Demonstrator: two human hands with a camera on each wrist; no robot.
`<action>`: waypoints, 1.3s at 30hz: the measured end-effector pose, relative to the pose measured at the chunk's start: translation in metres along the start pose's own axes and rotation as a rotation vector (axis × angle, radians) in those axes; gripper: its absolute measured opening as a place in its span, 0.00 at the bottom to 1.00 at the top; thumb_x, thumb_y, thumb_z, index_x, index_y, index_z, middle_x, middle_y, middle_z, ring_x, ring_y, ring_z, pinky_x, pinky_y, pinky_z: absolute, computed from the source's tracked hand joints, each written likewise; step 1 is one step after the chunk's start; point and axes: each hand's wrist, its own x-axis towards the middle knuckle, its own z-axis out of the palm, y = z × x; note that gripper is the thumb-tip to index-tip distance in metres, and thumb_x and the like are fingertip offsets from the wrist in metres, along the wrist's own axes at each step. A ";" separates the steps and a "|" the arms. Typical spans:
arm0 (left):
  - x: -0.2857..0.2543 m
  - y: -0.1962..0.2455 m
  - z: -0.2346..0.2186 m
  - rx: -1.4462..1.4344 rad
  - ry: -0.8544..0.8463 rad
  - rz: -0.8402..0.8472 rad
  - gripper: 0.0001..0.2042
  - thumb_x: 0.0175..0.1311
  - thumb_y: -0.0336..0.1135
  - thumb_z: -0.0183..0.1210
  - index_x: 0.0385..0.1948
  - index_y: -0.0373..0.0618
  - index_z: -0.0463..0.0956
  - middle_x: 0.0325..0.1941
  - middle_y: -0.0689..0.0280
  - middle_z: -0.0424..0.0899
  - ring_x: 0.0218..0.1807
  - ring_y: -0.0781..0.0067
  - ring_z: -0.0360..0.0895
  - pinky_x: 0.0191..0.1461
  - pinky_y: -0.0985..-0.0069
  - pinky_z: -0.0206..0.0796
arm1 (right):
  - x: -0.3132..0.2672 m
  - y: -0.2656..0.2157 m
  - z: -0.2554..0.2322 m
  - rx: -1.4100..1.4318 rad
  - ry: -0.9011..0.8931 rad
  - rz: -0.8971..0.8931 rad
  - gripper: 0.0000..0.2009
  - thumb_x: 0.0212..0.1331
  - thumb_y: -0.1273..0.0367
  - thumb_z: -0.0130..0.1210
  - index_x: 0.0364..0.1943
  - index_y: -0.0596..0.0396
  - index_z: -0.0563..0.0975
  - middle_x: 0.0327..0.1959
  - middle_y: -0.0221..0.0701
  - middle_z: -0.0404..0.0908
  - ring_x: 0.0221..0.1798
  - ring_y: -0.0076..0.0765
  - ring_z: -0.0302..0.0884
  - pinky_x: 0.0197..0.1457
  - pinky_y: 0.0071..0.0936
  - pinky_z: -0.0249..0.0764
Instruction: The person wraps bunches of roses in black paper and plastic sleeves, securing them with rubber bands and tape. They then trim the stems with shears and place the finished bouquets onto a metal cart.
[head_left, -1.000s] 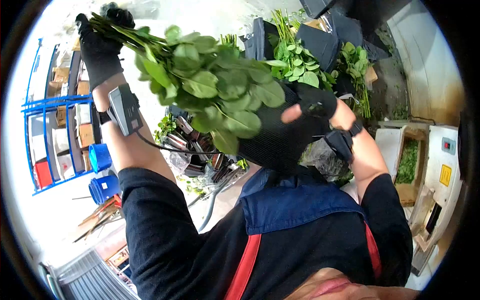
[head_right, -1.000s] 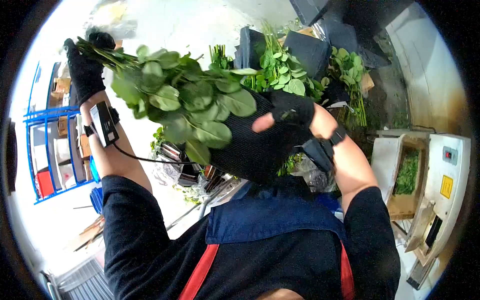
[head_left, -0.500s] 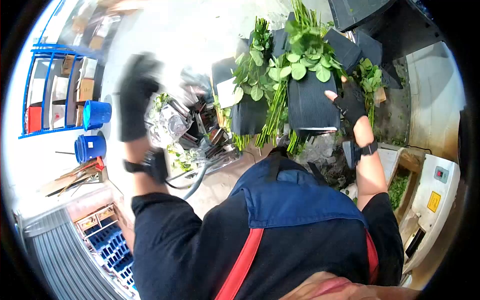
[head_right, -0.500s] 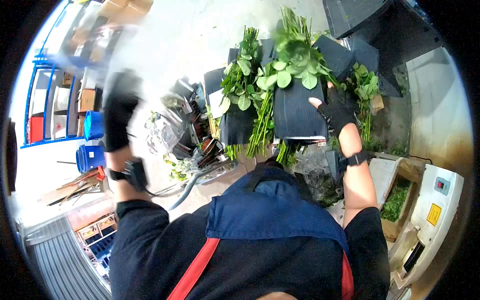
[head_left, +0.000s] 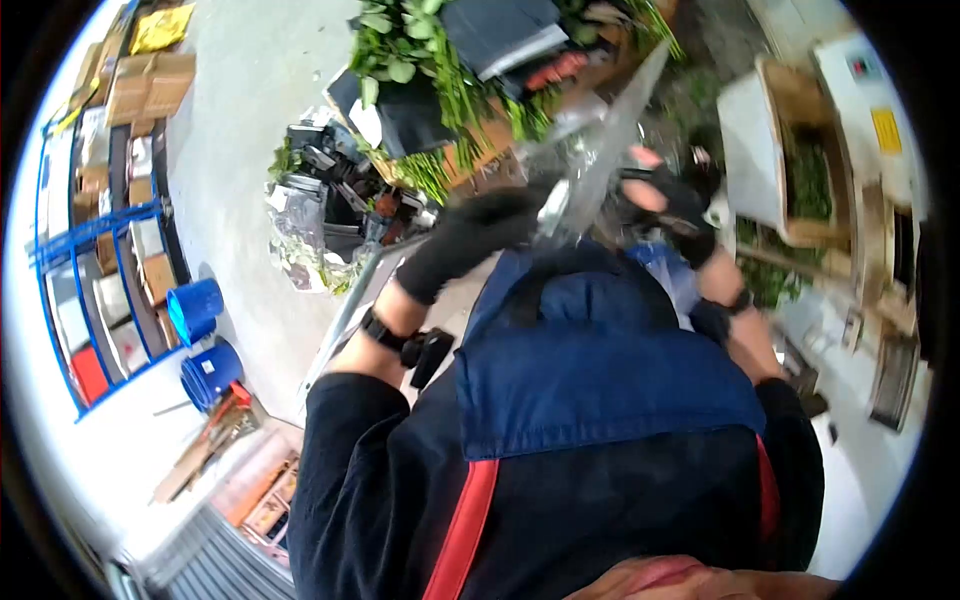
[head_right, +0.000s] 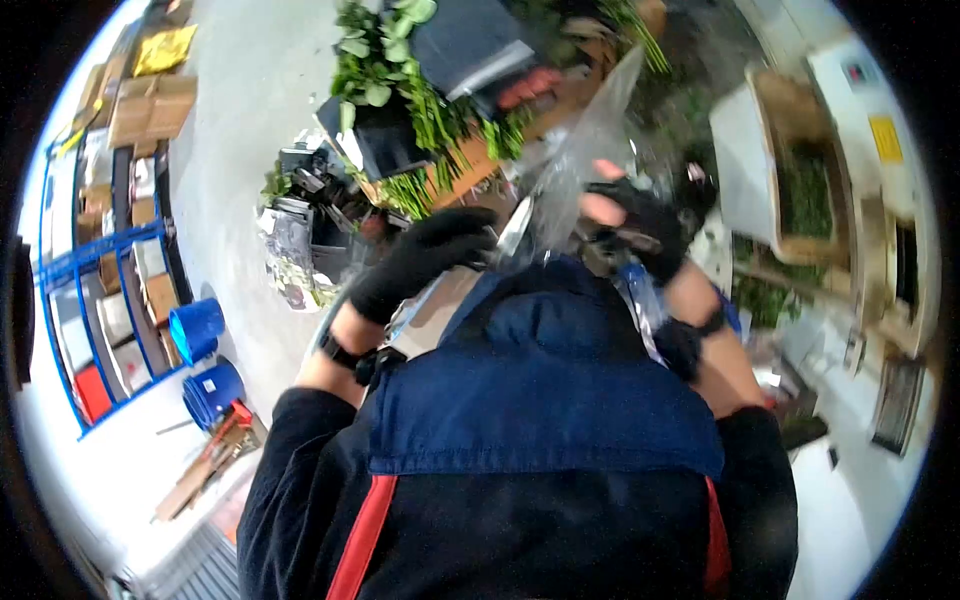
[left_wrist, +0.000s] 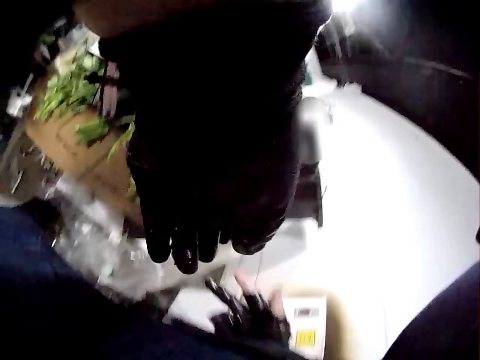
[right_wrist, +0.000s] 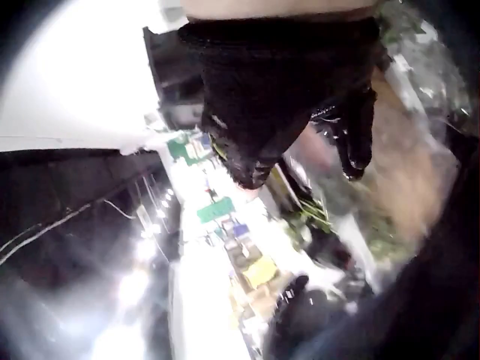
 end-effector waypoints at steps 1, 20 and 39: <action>0.004 -0.010 0.032 0.301 -0.188 0.159 0.18 0.63 0.33 0.57 0.54 0.38 0.70 0.49 0.61 0.79 0.50 0.72 0.76 0.55 0.75 0.67 | -0.010 0.036 0.015 0.030 -0.090 0.011 0.13 0.62 0.67 0.51 0.48 0.57 0.75 0.35 0.27 0.78 0.35 0.22 0.75 0.46 0.23 0.73; -0.236 -0.131 -0.102 1.473 1.059 -0.210 0.20 0.52 0.58 0.58 0.31 0.51 0.77 0.26 0.59 0.82 0.30 0.54 0.80 0.31 0.61 0.69 | -0.304 0.279 -0.099 -1.378 -0.339 1.020 0.45 0.44 0.38 0.55 0.68 0.39 0.56 0.73 0.39 0.46 0.73 0.52 0.45 0.69 0.53 0.52; -0.545 -0.306 -0.011 1.467 0.922 -0.478 0.18 0.49 0.58 0.60 0.20 0.53 0.74 0.17 0.64 0.76 0.22 0.60 0.76 0.27 0.63 0.63 | -0.298 0.239 -0.050 -1.581 -0.071 0.498 0.28 0.52 0.60 0.56 0.58 0.55 0.68 0.62 0.43 0.66 0.65 0.49 0.61 0.67 0.39 0.59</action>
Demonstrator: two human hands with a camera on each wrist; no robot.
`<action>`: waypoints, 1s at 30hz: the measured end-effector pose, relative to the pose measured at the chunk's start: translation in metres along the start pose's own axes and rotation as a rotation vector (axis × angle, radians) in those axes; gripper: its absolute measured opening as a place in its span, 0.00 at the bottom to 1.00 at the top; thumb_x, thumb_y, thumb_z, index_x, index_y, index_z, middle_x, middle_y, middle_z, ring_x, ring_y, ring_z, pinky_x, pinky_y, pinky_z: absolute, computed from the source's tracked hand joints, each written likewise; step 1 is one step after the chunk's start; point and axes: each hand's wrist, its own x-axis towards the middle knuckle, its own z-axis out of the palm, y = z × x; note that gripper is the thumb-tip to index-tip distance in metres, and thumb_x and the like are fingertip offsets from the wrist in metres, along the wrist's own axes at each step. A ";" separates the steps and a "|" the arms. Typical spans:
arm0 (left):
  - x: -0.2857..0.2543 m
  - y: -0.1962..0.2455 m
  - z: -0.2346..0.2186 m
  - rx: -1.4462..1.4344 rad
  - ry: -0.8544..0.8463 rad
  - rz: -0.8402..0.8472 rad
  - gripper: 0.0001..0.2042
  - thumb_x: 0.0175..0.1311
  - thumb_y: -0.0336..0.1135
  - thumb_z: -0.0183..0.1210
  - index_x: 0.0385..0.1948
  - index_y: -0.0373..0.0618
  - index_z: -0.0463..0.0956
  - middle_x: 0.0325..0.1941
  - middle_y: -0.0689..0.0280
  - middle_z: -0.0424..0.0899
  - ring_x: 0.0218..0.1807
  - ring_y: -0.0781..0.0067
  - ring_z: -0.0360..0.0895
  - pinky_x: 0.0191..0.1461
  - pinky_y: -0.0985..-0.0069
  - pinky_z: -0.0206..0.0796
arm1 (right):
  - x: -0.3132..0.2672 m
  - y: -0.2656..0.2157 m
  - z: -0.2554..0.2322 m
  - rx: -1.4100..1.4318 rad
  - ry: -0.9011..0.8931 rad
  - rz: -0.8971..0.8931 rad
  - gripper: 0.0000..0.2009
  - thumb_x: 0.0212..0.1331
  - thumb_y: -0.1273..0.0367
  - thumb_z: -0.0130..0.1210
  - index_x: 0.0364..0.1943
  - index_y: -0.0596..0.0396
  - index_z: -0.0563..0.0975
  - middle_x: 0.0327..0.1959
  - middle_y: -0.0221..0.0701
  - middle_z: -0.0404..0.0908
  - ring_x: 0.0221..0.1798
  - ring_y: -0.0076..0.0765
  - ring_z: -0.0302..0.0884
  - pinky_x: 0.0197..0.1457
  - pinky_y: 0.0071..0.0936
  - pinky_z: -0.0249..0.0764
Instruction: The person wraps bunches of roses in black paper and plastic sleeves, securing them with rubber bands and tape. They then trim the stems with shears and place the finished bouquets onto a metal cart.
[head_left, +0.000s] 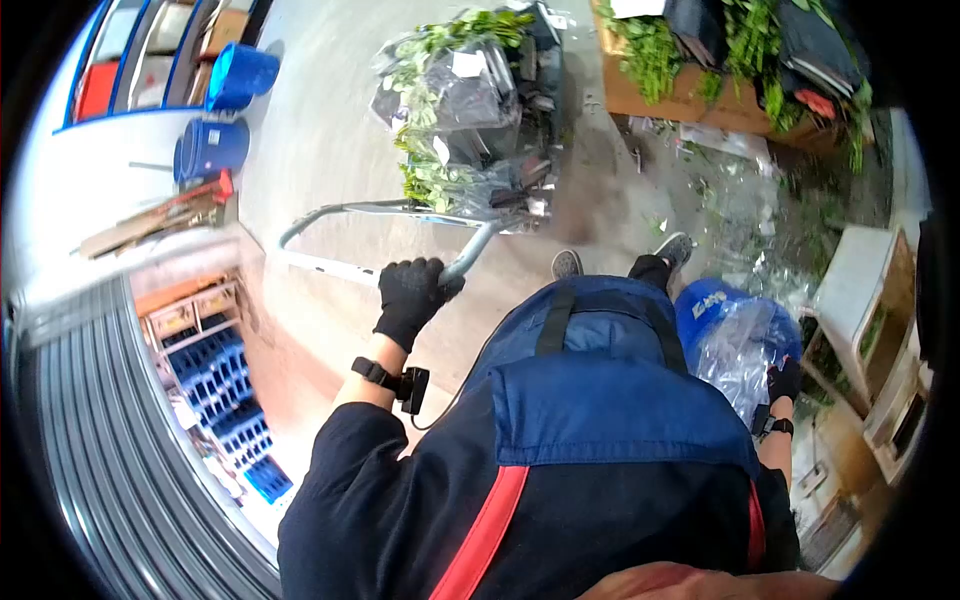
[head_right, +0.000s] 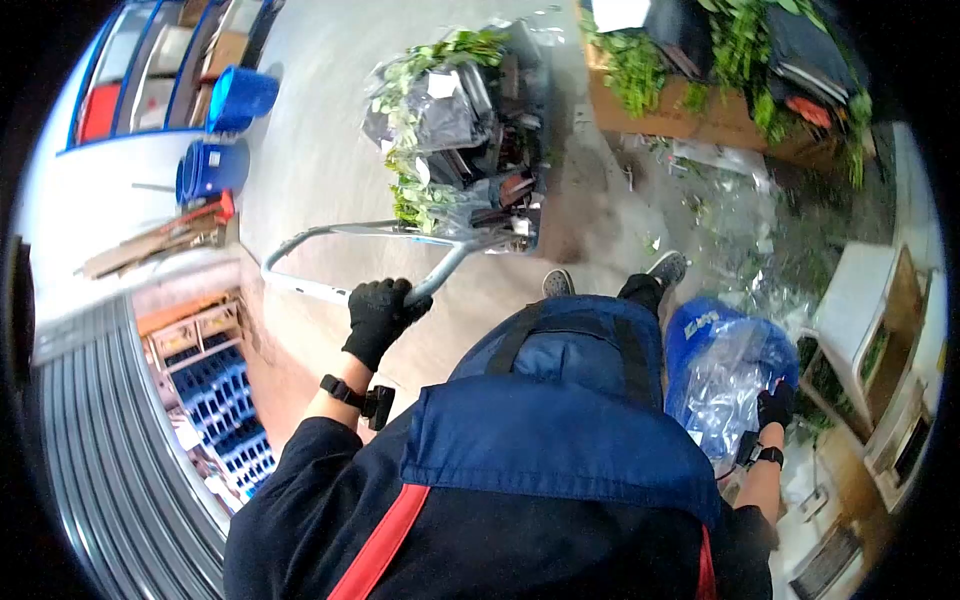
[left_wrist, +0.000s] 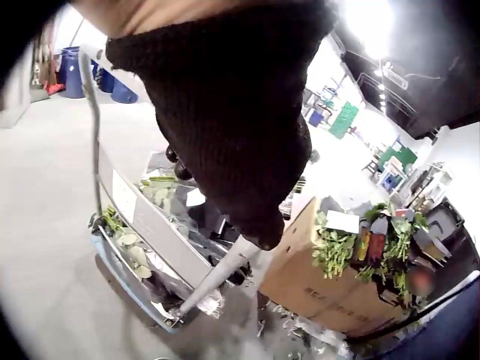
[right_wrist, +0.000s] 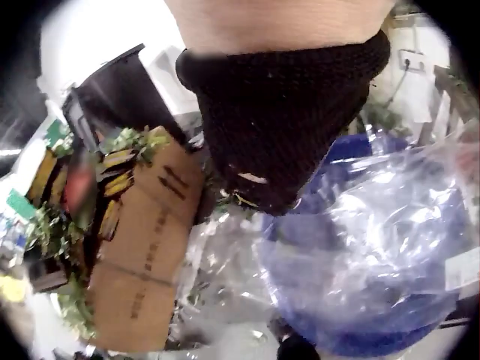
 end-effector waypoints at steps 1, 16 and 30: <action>-0.021 -0.011 0.007 -0.027 -0.019 -0.019 0.18 0.48 0.57 0.61 0.18 0.53 0.73 0.17 0.65 0.75 0.21 0.60 0.76 0.27 0.63 0.63 | 0.008 -0.014 -0.008 0.008 0.028 -0.117 0.28 0.51 0.60 0.57 0.58 0.55 0.68 0.62 0.43 0.66 0.64 0.49 0.62 0.66 0.39 0.60; -0.200 -0.055 0.092 -0.061 -0.317 -0.243 0.11 0.38 0.48 0.65 0.18 0.54 0.77 0.20 0.66 0.77 0.28 0.64 0.73 0.45 0.65 0.62 | 0.039 -0.566 -0.135 0.479 -0.356 -1.265 0.18 0.52 0.59 0.59 0.39 0.60 0.77 0.33 0.40 0.80 0.39 0.43 0.78 0.46 0.32 0.73; -0.063 -0.111 0.188 -1.312 -0.073 -0.923 0.15 0.61 0.38 0.59 0.45 0.37 0.77 0.42 0.59 0.83 0.45 0.73 0.78 0.49 0.77 0.69 | -0.021 -0.889 -0.011 -0.160 -0.188 -1.391 0.37 0.43 0.45 0.61 0.51 0.62 0.72 0.48 0.49 0.76 0.53 0.52 0.73 0.56 0.39 0.68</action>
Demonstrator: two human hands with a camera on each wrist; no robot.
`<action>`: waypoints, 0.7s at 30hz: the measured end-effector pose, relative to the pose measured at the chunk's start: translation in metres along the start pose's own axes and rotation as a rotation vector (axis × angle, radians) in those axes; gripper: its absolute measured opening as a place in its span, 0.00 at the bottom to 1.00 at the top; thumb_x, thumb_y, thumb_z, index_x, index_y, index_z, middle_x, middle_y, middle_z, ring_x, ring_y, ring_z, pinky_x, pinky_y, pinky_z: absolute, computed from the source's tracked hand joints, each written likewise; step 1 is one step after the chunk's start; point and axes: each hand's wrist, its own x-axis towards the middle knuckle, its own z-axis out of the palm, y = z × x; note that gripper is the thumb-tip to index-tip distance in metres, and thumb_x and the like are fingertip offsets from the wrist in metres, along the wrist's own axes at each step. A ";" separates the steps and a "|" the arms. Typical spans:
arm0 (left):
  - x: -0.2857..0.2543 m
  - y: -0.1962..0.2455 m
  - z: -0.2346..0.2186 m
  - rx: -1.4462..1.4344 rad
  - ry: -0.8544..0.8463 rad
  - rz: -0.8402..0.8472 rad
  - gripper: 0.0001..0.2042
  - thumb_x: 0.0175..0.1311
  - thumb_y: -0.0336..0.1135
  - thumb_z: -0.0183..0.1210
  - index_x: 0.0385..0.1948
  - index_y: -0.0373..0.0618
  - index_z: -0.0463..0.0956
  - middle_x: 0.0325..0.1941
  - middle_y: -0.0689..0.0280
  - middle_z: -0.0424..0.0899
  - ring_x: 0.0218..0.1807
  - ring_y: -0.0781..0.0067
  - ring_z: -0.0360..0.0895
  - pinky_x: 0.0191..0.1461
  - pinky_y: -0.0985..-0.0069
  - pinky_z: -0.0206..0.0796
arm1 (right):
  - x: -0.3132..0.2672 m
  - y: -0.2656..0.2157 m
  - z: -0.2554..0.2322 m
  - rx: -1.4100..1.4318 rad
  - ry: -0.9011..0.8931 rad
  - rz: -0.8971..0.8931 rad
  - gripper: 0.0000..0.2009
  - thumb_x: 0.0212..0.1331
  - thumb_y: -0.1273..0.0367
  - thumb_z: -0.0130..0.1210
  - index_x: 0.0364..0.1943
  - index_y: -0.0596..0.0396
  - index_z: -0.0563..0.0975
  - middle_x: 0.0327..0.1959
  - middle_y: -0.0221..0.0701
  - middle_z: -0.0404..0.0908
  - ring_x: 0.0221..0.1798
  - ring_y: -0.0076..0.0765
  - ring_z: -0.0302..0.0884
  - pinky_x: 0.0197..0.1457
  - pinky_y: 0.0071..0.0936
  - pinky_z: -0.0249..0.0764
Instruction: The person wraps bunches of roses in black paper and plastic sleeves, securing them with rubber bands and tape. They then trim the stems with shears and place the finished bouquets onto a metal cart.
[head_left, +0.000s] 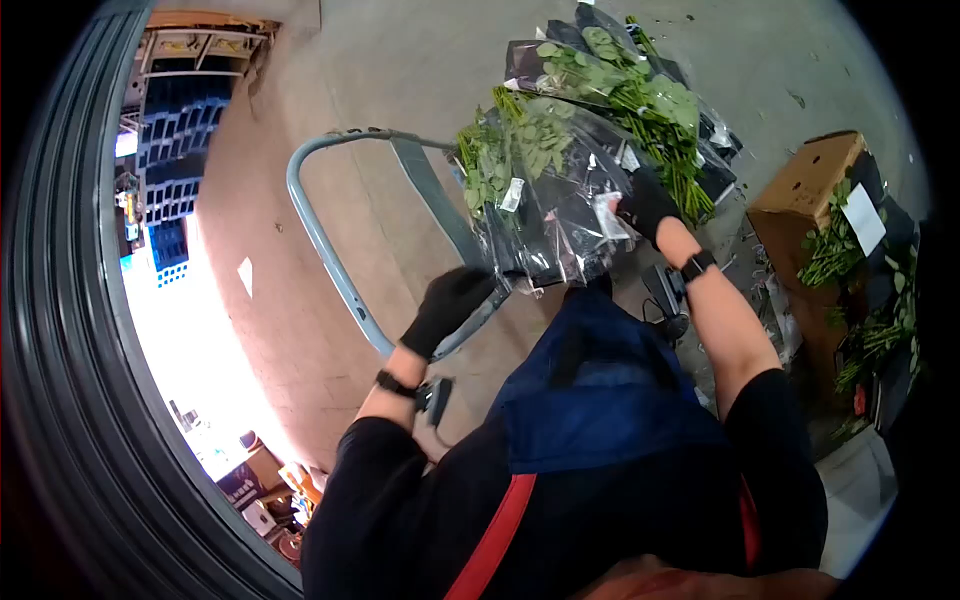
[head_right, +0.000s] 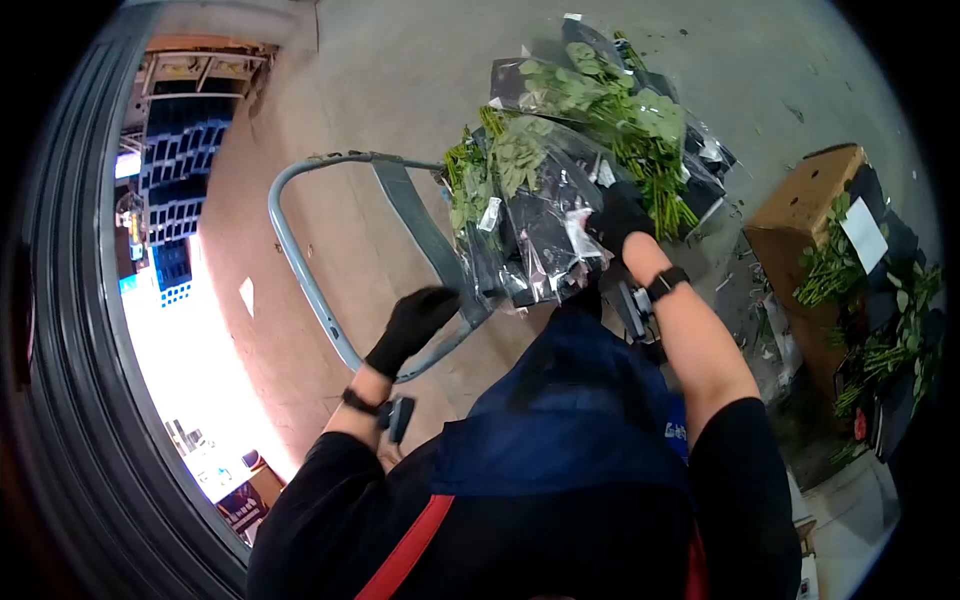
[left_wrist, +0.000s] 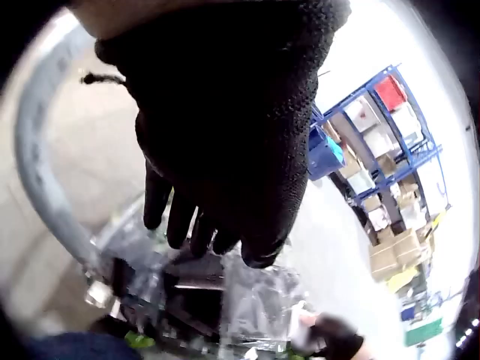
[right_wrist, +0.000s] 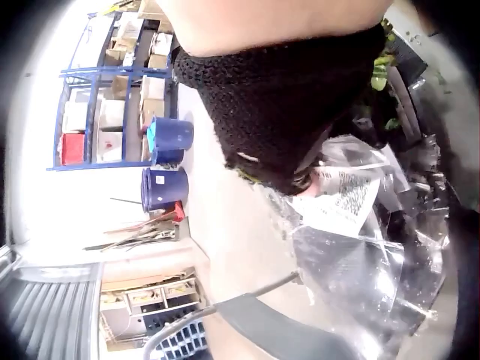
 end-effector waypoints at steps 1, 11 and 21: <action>0.032 -0.007 0.007 -0.076 0.054 0.019 0.15 0.61 0.39 0.59 0.45 0.38 0.77 0.41 0.61 0.83 0.44 0.73 0.78 0.49 0.77 0.69 | -0.002 0.007 0.007 0.200 0.011 0.042 0.32 0.44 0.51 0.63 0.49 0.62 0.73 0.44 0.48 0.77 0.51 0.51 0.74 0.53 0.38 0.70; 0.263 -0.079 0.024 -1.403 -0.101 -0.211 0.23 0.68 0.45 0.47 0.61 0.48 0.61 0.42 0.61 0.76 0.43 0.67 0.74 0.49 0.69 0.68 | -0.083 -0.004 -0.061 1.099 -0.173 0.139 0.20 0.52 0.63 0.62 0.44 0.64 0.74 0.34 0.31 0.78 0.36 0.23 0.73 0.40 0.24 0.70; 0.254 0.072 0.025 -0.768 0.412 0.139 0.21 0.64 0.49 0.55 0.25 0.35 0.78 0.20 0.60 0.77 0.24 0.73 0.70 0.29 0.68 0.60 | -0.046 -0.040 -0.107 0.130 0.288 -0.551 0.29 0.49 0.64 0.61 0.58 0.55 0.68 0.57 0.45 0.70 0.52 0.54 0.72 0.52 0.38 0.71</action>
